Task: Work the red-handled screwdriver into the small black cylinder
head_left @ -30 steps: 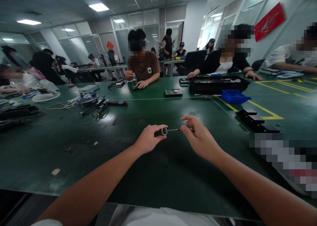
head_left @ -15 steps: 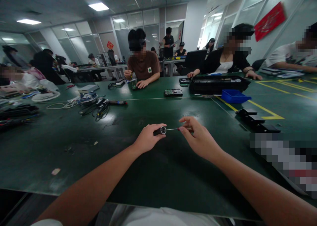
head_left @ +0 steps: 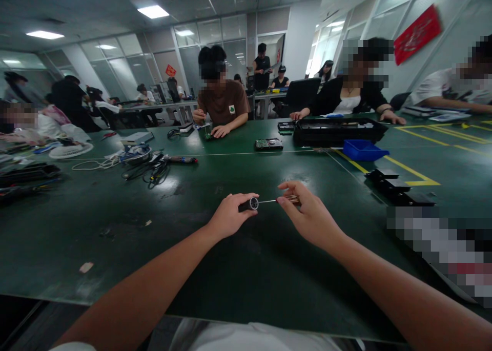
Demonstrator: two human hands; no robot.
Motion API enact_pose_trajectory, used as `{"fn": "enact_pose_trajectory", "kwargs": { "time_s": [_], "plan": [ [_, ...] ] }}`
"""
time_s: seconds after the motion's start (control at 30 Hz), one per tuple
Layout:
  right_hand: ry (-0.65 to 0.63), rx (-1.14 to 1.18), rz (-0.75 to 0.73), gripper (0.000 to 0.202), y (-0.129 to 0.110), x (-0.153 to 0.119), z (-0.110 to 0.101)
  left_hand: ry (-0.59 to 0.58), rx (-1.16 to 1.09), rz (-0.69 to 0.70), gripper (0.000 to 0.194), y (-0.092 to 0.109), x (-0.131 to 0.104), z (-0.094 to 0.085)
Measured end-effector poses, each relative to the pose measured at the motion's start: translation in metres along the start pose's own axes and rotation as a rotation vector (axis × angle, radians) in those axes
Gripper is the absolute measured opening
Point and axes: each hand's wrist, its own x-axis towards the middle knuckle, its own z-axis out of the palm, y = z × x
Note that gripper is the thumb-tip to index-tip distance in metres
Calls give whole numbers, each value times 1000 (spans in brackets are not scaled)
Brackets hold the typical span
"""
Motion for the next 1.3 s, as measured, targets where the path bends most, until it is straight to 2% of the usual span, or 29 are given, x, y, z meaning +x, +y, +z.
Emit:
{"fn": "enact_pose_trajectory", "kwargs": {
  "time_s": [0.2, 0.33, 0.53, 0.7, 0.9, 1.1, 1.3],
  "plan": [
    [-22, -28, 73, 34, 3, 2, 0, -17, 7, 18, 39, -1, -1, 2],
    [-17, -58, 41, 28, 3, 2, 1, -13, 15, 7, 39, -1, -1, 2],
    [36, 26, 22, 26, 5, 2, 3, -16, 8, -5, 39, 0, 0, 1],
    [5, 4, 58, 34, 7, 2, 2, -29, 6, 13, 39, 0, -1, 3],
    [16, 13, 13, 26, 4, 0, 0, -27, 26, -8, 39, 1, -1, 1],
    [-13, 9, 83, 31, 2, 1, 0, -36, 15, 8, 38, 2, -1, 1],
    [34, 78, 1, 24, 4, 0, 3, -3, 12, -7, 39, -1, 0, 1]
  ]
}}
